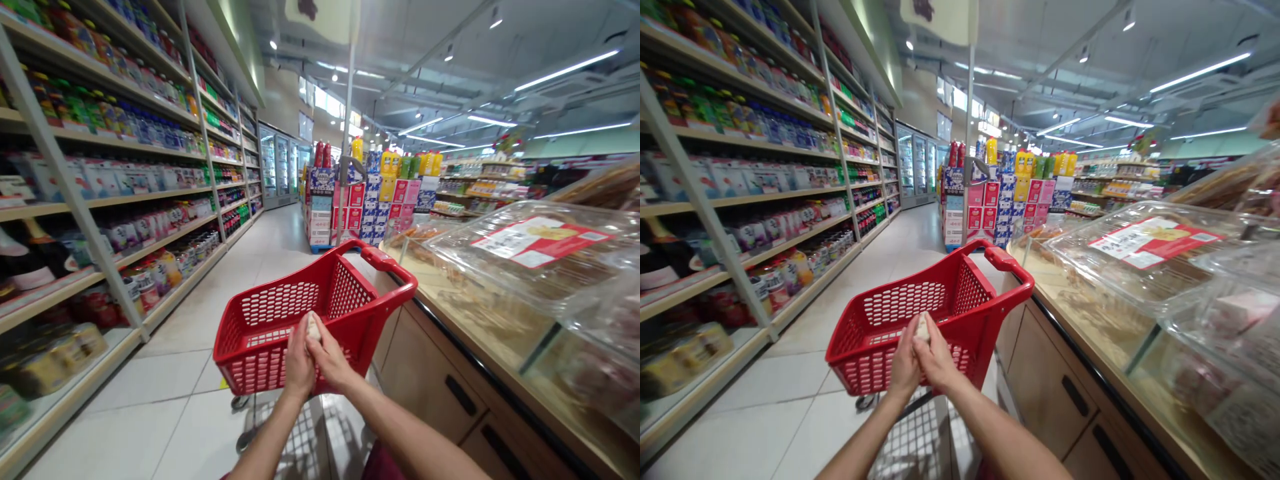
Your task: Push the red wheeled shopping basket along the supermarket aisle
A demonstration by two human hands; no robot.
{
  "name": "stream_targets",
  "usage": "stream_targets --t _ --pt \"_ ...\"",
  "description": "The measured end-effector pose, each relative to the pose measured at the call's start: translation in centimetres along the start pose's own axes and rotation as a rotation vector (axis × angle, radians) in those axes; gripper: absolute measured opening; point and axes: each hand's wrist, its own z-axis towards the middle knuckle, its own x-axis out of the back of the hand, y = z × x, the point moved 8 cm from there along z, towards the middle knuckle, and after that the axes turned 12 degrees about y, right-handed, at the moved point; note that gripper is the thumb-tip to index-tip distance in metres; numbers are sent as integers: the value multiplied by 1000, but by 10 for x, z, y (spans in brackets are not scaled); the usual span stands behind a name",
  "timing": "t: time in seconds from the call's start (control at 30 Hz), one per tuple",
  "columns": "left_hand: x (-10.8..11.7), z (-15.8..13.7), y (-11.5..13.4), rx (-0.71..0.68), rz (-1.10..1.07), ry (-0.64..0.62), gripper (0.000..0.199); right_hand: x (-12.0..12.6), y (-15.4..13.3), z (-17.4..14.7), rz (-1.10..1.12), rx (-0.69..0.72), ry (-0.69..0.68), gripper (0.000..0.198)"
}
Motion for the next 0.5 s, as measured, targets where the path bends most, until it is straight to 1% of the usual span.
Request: stream_targets --t 0.03,0.07,0.1,0.13,0.17,0.2,0.23,0.27,0.3,0.33,0.37,0.4,0.5 --pt "-11 -1 19 -42 -44 -37 53 -2 1 1 130 -87 40 44" --pt "-19 -2 32 -99 -65 -91 56 3 3 5 210 -146 85 43" --pt "-22 -2 38 -157 -54 -147 59 16 4 13 234 -161 132 41" --pt "-21 0 36 -194 -9 -190 61 37 2 25 200 -122 182 39" --pt "-15 5 24 -195 70 -215 60 64 -2 40 113 -39 226 38" --pt "-7 10 6 -165 170 -226 56 95 -7 56 -13 69 275 37" --pt "4 17 -16 -106 284 -227 49 127 -12 71 -163 188 346 38" --pt "12 21 -35 -69 381 -259 41 151 -12 85 -331 260 361 40" --pt "17 24 -51 -55 456 -302 37 173 -9 96 -484 287 410 40" --pt "20 25 -61 -58 511 -352 36 184 -3 104 -602 298 425 39" --pt "21 25 -66 -74 547 -395 36 181 3 106 -687 327 377 38" --pt "21 25 -68 -91 572 -420 37 168 8 104 -738 372 297 36" --pt "20 25 -61 -98 620 -430 37 101 20 78 -765 585 -61 33"
